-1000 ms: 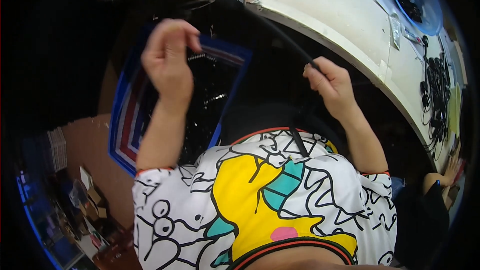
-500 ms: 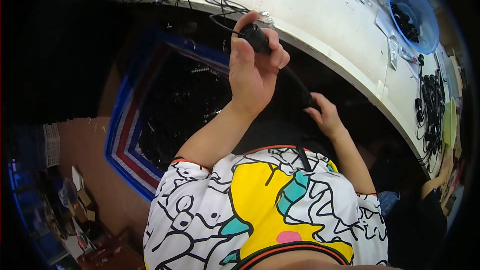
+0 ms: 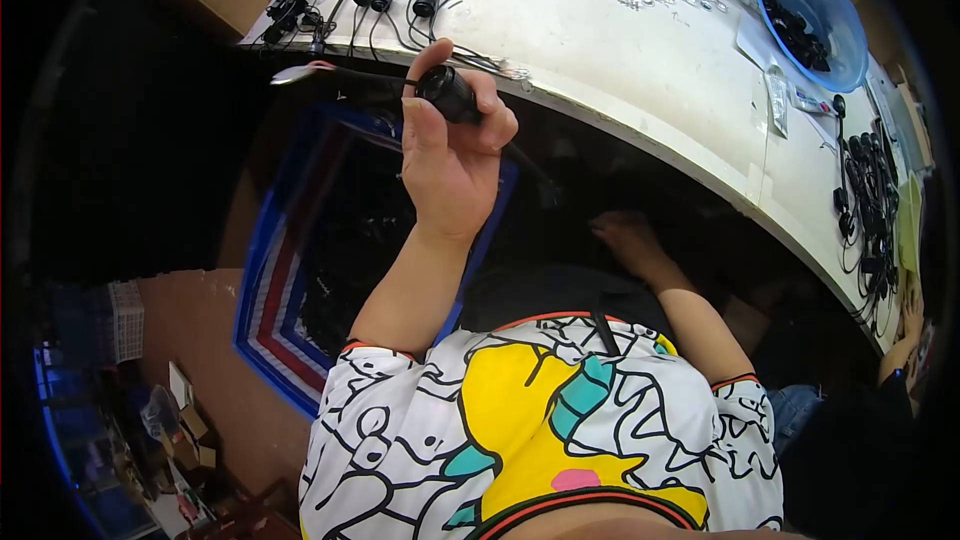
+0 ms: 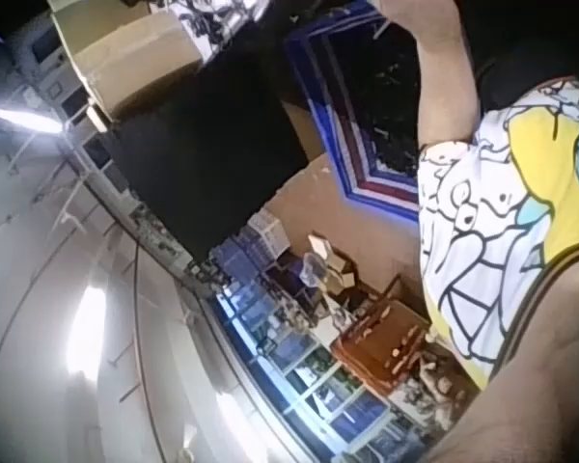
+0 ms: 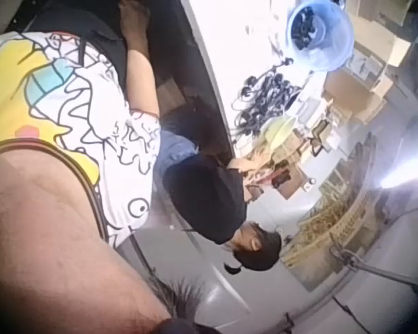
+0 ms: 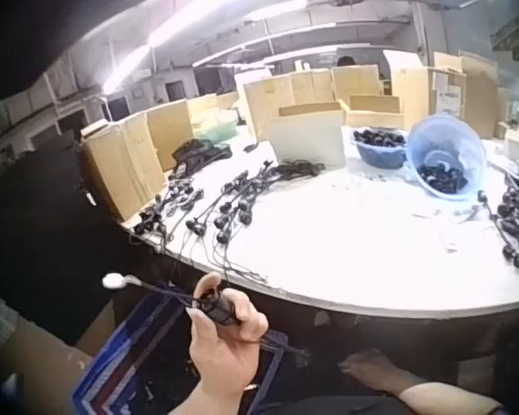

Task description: The person assembles small circular components by applying glue from a tube to a plastic ring, then fitting the ring into a housing, and finally connecting a wire to the assembled component.

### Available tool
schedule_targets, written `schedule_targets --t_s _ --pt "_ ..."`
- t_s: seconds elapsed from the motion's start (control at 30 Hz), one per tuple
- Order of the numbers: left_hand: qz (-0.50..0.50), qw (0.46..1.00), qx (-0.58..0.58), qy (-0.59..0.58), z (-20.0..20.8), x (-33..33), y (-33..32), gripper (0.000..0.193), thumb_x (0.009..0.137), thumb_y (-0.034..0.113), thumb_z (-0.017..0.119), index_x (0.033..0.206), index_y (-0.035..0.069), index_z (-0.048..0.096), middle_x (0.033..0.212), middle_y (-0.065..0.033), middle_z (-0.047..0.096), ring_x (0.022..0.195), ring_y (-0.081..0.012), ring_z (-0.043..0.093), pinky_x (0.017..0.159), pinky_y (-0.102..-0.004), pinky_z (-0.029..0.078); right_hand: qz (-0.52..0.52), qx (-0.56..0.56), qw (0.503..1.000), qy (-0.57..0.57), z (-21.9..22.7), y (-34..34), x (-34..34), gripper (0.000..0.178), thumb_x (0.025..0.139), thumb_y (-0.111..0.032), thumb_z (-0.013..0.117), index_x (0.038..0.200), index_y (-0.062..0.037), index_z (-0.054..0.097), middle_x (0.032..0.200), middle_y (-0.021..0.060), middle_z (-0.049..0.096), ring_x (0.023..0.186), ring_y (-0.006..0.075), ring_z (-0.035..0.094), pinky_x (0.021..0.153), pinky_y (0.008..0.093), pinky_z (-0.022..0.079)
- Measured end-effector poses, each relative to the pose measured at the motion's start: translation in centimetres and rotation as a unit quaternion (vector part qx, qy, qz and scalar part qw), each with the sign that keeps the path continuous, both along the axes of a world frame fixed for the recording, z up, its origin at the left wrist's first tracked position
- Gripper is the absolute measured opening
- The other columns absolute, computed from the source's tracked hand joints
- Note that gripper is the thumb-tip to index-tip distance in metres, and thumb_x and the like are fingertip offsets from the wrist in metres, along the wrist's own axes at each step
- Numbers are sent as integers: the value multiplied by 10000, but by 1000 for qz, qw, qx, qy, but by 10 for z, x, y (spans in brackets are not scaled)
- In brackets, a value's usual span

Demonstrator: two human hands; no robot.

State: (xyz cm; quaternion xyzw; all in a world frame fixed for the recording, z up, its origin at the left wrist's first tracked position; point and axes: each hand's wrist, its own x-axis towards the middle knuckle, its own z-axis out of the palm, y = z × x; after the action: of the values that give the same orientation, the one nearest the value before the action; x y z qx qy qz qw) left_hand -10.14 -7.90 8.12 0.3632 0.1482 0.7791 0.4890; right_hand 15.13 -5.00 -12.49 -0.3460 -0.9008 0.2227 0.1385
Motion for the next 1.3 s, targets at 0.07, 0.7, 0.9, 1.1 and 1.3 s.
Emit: schedule_targets --t_s 0.07,0.7,0.9,1.1,1.3 --pt "-5 1000 7 5 0 1 -4 550 824 466 505 1215 105 365 770 -64 495 572 -113 382 541 -240 321 19 -55 989 -139 8 -5 -3 259 823 -232 509 993 -64 608 991 127 595 950 275 555 850 354 412" --pt "-278 931 -153 180 -141 122 9 317 879 287 468 1053 22 482 876 -12 510 747 -90 434 662 -197 331 -11 74 978 196 156 24 -1 118 721 -109 640 834 -75 636 744 40 622 704 173 588 672 261 450" --pt "-295 896 -217 250 -166 115 8 283 868 227 499 1069 30 466 895 -8 489 807 -80 440 731 -198 354 -51 -152 956 246 132 23 6 109 766 -96 613 832 -9 620 726 53 614 665 106 570 624 205 448" --pt "39 893 -60 444 -130 81 18 450 788 140 611 1188 48 429 1023 -67 502 874 -132 472 782 -244 385 -77 -302 933 180 127 35 19 168 802 -161 597 771 3 610 634 8 564 590 54 502 544 178 397" --pt "68 836 -99 535 -109 80 27 132 766 68 620 884 10 636 761 -52 634 707 -114 568 641 -228 433 -75 -343 916 195 120 34 18 186 802 -194 590 801 -10 616 631 16 572 578 69 526 544 194 420"
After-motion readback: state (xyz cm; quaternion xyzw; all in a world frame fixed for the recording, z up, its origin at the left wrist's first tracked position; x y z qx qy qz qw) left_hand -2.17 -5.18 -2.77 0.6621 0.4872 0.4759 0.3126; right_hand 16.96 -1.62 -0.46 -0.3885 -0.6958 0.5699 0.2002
